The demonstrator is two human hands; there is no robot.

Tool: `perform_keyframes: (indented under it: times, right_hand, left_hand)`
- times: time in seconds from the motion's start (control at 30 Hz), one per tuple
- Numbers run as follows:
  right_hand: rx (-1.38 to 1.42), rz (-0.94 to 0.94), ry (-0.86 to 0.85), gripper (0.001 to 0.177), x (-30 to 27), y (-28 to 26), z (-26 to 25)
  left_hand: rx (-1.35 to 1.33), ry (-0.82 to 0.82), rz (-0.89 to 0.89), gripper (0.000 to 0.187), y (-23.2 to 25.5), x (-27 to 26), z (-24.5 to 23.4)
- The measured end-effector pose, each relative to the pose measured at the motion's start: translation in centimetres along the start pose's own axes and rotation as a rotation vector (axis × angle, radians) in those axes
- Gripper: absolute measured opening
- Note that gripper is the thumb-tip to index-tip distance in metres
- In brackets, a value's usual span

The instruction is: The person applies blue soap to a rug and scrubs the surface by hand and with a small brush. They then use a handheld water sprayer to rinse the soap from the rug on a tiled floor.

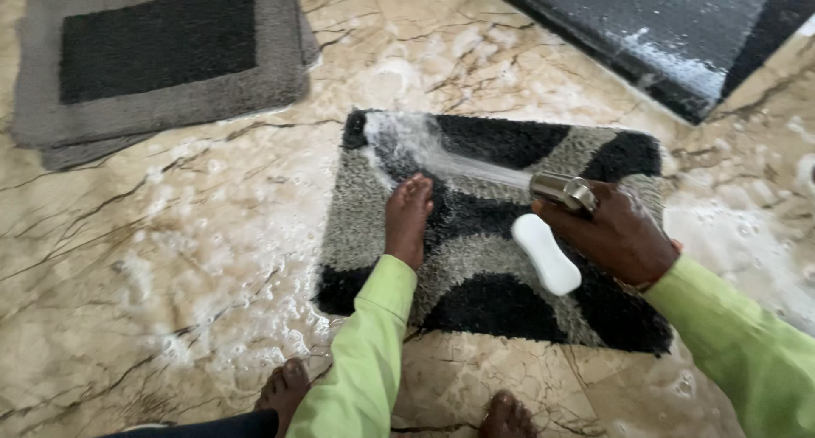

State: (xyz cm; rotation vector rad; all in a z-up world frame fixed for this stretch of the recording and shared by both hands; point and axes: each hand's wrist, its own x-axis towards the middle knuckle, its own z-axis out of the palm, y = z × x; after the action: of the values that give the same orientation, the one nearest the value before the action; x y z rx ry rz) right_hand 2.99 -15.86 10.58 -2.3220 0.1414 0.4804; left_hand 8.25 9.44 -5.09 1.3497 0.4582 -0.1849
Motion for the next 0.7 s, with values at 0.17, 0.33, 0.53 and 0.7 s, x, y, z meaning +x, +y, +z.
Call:
perform_keyframes:
  times: [0.17, 0.33, 0.53, 0.7]
  right_hand:
    - [0.028, -0.026, -0.033, 0.044, -0.8, -1.4, 0.0]
    - [0.074, -0.141, 0.020, 0.044, -1.1, -1.2, -0.1]
    - [0.037, -0.113, 0.091, 0.047, -1.2, -0.7, -1.0]
    - [-0.006, 0.006, 0.016, 0.048, -1.7, -1.0, -0.4]
  left_hand:
    - [-0.020, -0.019, 0.005, 0.057, -0.1, 0.1, -0.5]
    - [-0.036, 0.004, 0.009, 0.057, -0.4, 0.6, -1.5]
    - [-0.057, -0.001, 0.013, 0.054, -1.0, 0.8, -1.5]
    - [-0.035, 0.016, -0.009, 0.051, -1.4, 0.7, -1.3]
